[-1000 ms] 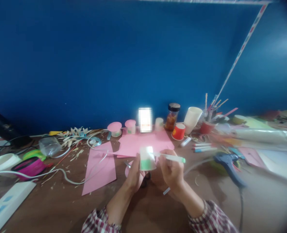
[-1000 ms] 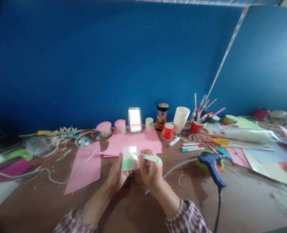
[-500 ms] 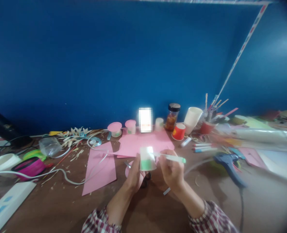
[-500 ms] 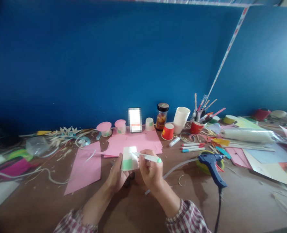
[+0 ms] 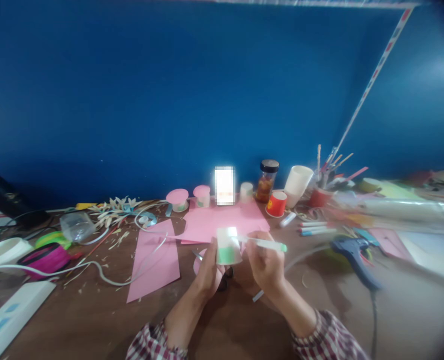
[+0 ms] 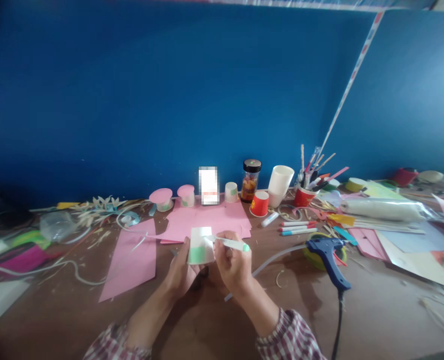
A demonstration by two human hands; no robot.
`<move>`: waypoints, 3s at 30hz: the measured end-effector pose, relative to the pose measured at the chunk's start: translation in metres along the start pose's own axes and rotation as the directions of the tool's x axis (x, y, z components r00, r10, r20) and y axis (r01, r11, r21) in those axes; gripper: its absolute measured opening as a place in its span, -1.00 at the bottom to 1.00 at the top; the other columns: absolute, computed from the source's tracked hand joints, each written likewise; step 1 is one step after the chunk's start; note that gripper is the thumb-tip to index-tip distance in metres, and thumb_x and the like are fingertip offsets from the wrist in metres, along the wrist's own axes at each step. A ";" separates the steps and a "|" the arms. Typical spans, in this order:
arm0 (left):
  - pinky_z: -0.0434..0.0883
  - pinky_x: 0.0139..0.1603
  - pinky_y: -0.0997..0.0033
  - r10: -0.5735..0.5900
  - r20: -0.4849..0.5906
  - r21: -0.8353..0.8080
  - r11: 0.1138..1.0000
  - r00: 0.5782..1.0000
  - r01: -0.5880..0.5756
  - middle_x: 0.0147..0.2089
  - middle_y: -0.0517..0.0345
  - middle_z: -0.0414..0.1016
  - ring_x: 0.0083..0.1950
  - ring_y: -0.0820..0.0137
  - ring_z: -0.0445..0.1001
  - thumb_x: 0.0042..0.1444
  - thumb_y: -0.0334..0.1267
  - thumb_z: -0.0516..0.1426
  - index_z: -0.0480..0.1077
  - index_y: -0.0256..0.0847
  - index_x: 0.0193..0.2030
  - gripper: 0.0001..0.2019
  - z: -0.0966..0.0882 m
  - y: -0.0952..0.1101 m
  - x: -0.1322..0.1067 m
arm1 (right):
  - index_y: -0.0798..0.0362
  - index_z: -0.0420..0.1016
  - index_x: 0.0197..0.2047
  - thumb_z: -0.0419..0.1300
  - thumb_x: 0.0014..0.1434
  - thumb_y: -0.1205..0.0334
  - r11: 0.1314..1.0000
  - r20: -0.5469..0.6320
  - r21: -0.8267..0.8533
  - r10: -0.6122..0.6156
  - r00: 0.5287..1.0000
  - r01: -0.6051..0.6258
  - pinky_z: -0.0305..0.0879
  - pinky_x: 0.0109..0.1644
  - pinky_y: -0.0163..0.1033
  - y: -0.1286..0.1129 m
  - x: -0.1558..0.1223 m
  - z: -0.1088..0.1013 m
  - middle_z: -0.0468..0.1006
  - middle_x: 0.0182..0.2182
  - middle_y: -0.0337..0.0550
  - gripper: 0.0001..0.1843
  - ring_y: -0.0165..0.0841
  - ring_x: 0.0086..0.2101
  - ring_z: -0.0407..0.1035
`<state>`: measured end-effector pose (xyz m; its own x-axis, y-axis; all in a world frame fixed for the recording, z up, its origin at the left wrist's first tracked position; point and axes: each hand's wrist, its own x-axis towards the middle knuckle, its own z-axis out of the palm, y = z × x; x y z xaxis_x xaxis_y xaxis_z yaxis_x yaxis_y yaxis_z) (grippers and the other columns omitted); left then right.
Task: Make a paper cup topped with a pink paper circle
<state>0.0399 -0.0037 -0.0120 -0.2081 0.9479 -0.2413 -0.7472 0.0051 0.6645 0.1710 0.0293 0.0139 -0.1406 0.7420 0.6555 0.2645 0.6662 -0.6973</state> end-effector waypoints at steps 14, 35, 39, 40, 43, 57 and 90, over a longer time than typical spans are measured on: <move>0.40 0.14 0.06 -0.006 -0.025 0.002 1.000 1.000 0.006 -0.06 -0.24 0.60 0.11 -0.01 0.49 0.05 0.01 0.25 0.48 -0.43 -0.07 -0.51 0.001 0.001 0.000 | 0.06 0.40 -0.29 0.06 0.28 0.30 0.999 0.000 -0.037 -0.035 0.999 0.035 0.28 -0.56 -0.41 -0.002 0.001 -0.001 0.46 -0.61 -0.29 -0.87 -0.44 -0.65 0.35; 0.40 0.08 0.12 0.007 -0.014 0.016 1.000 1.000 -0.007 -0.13 -0.20 0.61 0.08 0.00 0.50 -0.05 0.05 0.30 0.49 -0.38 -0.21 -0.53 -0.002 0.000 0.003 | 0.06 0.40 -0.35 0.06 0.27 0.26 0.995 0.007 -0.091 -0.040 0.999 0.040 0.23 -0.56 -0.37 0.002 0.000 -0.001 0.45 -0.60 -0.26 -0.83 -0.42 -0.65 0.33; 0.43 0.03 0.14 -0.005 -0.024 0.000 1.000 1.000 0.005 -0.15 -0.19 0.62 0.02 0.02 0.53 -0.02 0.05 0.28 0.50 -0.39 -0.13 -0.50 -0.002 -0.001 0.002 | 0.06 0.40 -0.34 0.06 0.26 0.26 0.995 0.010 -0.091 -0.045 0.999 0.046 0.27 -0.52 -0.36 0.002 0.000 -0.001 0.47 -0.58 -0.24 -0.84 -0.41 -0.62 0.36; 0.43 0.03 0.13 -0.009 -0.029 -0.006 1.000 1.000 0.009 -0.16 -0.19 0.62 0.00 0.02 0.54 -0.01 0.05 0.28 0.50 -0.39 -0.10 -0.49 -0.002 -0.001 0.002 | 0.06 0.40 -0.34 0.06 0.27 0.26 0.994 0.013 -0.094 -0.047 0.999 0.048 0.28 -0.51 -0.35 0.003 0.000 -0.001 0.48 -0.57 -0.23 -0.83 -0.41 -0.61 0.36; 0.43 0.04 0.13 -0.010 -0.045 -0.023 1.000 0.999 0.009 -0.14 -0.18 0.62 -0.01 0.05 0.55 0.01 0.05 0.27 0.48 -0.38 -0.04 -0.47 -0.002 0.000 0.003 | 0.06 0.40 -0.37 0.05 0.27 0.26 0.994 0.025 -0.100 -0.052 0.998 0.054 0.29 -0.50 -0.35 0.002 0.001 -0.001 0.48 -0.57 -0.23 -0.81 -0.41 -0.60 0.37; 0.44 0.06 0.07 -0.028 -0.065 -0.033 0.999 0.997 0.026 -0.11 -0.20 0.61 0.00 0.02 0.55 0.01 0.06 0.26 0.46 -0.37 -0.01 -0.46 0.000 0.000 0.003 | 0.06 0.39 -0.36 0.05 0.27 0.29 0.998 0.015 -0.039 -0.039 0.999 0.040 0.28 -0.53 -0.37 0.000 0.000 -0.001 0.47 -0.59 -0.26 -0.83 -0.43 -0.63 0.36; 0.42 0.11 0.05 -0.025 -0.027 0.000 1.000 0.999 0.025 -0.09 -0.24 0.60 0.08 -0.01 0.50 0.04 -0.02 0.26 0.45 -0.43 0.00 -0.48 0.005 0.003 -0.003 | 0.04 0.38 -0.34 0.04 0.28 0.28 0.999 -0.032 -0.017 -0.027 0.999 0.027 0.26 -0.62 -0.42 -0.006 0.005 -0.003 0.46 -0.63 -0.29 -0.84 -0.45 -0.68 0.33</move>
<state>0.0412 -0.0053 -0.0054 -0.2065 0.9384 -0.2772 -0.7519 0.0291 0.6586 0.1717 0.0293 0.0223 -0.1176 0.7207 0.6832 0.2772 0.6845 -0.6743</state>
